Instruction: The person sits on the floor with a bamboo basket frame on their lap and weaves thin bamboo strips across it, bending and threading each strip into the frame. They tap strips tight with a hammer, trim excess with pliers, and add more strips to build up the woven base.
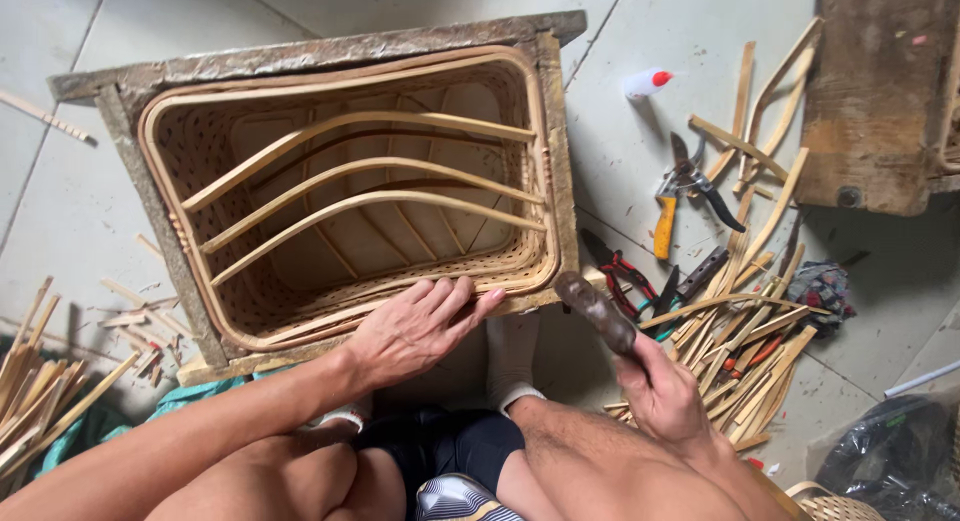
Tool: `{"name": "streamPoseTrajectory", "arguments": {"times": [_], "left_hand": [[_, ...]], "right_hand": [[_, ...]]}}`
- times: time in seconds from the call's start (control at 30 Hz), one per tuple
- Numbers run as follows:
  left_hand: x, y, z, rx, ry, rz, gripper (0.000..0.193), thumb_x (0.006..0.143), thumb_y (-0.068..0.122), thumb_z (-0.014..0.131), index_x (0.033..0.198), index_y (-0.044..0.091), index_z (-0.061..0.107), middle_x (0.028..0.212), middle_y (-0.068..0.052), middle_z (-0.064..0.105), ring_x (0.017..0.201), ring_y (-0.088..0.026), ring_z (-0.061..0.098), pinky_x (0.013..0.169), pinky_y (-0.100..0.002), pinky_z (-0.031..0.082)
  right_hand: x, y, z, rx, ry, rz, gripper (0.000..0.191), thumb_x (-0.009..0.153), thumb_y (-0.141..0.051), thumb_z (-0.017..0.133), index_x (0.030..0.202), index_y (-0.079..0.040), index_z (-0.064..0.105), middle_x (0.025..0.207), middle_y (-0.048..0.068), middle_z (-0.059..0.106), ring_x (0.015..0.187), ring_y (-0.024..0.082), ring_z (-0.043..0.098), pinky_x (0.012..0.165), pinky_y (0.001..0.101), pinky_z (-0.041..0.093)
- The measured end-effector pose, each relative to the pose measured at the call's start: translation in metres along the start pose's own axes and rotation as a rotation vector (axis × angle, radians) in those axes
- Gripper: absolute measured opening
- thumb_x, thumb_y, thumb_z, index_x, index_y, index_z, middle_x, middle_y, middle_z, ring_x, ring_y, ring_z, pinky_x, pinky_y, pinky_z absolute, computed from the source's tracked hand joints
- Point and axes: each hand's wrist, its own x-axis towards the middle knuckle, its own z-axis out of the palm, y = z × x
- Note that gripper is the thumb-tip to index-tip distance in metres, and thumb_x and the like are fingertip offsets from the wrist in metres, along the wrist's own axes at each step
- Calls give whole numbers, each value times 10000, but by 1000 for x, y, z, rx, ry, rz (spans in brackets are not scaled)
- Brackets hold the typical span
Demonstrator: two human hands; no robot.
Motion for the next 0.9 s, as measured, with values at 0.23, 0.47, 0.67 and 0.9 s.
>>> {"name": "streamPoseTrajectory", "arguments": {"times": [0.23, 0.47, 0.67, 0.9], "left_hand": [[-1, 1, 2, -8, 11, 7, 681, 935, 205, 476, 1569, -1, 334, 1233, -153, 574, 1003, -233, 572, 872, -345, 473], [-3, -1, 3, -84, 36, 5, 690, 906, 196, 489, 1548, -9, 341, 1228, -162, 581, 1010, -244, 582, 899, -358, 476], [0, -5, 4, -210, 100, -34, 692, 938, 193, 528, 1546, -47, 302, 1245, -183, 600, 1060, -281, 603, 955, -391, 480], [-14, -13, -2, -367, -57, -291, 823, 792, 244, 674, 1453, -128, 356, 1073, -197, 650, 985, -313, 639, 919, -425, 494]], "right_hand": [[36, -4, 13, -79, -133, -287, 430, 907, -62, 709, 1308, 68, 623, 954, 185, 740, 734, 290, 739, 590, 376, 576], [13, 27, 20, 8, 48, -15, 212, 997, -122, 655, 1178, -12, 643, 740, 95, 649, 606, 215, 650, 567, 344, 526], [11, 29, 22, 57, 7, 117, 201, 1019, -161, 598, 1149, -17, 649, 675, 36, 630, 537, 125, 611, 517, 293, 501], [-9, 36, 32, 82, 133, 94, 192, 1044, -158, 581, 1119, 8, 642, 727, 30, 619, 596, 114, 587, 553, 284, 491]]}}
